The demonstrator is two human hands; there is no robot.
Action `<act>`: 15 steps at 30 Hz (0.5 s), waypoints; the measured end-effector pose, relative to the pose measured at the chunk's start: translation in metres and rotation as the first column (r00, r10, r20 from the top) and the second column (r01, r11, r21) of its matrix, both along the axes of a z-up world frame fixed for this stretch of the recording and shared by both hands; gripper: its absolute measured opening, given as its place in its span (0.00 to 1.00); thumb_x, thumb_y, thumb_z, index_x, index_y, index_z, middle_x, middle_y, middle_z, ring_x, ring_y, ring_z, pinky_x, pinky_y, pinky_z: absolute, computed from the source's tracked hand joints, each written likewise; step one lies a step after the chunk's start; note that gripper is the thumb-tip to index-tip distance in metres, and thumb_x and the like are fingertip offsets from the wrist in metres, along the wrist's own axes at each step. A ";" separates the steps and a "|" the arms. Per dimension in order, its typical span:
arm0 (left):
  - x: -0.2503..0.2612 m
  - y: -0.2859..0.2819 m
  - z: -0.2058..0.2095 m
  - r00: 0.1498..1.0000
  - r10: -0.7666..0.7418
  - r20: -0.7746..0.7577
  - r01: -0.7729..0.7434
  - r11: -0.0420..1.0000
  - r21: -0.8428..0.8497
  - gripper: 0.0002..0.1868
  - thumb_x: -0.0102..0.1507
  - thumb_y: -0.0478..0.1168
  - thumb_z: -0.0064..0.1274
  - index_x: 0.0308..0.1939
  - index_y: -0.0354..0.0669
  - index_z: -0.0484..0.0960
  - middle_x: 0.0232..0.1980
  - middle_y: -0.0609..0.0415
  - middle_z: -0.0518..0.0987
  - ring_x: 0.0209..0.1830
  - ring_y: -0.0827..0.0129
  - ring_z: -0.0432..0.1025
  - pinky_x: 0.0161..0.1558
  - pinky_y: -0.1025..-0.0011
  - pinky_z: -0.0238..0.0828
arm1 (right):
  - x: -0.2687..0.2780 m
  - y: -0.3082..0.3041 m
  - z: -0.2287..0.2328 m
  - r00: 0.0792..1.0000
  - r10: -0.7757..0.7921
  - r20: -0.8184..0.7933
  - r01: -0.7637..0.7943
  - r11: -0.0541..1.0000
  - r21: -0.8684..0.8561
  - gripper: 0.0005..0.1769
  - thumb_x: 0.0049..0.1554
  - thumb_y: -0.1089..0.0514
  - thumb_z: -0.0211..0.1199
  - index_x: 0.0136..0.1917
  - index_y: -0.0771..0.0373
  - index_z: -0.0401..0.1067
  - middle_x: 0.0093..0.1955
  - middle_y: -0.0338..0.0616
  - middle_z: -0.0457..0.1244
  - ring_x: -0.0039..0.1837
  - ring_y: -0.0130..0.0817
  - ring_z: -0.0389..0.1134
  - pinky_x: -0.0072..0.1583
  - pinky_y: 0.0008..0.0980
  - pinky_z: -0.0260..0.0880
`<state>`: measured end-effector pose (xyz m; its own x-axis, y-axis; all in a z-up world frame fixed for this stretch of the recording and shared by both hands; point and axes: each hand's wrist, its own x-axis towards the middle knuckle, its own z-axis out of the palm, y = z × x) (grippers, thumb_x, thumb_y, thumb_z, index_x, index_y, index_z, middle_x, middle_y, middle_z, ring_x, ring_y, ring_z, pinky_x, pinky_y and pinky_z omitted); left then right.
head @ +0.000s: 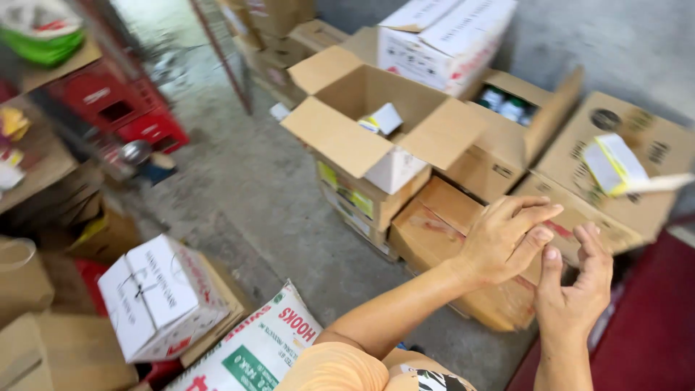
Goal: Sorting and packing various agricultural chemicals and fertilizers into boxes.
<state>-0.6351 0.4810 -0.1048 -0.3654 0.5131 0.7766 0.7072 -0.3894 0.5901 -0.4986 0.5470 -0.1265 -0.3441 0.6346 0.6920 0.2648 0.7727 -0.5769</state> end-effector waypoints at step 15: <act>-0.183 -0.014 -0.022 0.937 0.328 0.121 -0.325 0.944 -0.048 0.19 0.72 0.45 0.49 0.65 0.45 0.78 0.64 0.45 0.76 0.64 0.52 0.72 0.66 0.60 0.69 | -0.215 0.021 0.000 0.906 0.423 0.017 -0.422 0.906 -0.020 0.27 0.63 0.62 0.67 0.73 0.67 0.66 0.77 0.58 0.60 0.80 0.49 0.61 0.77 0.44 0.63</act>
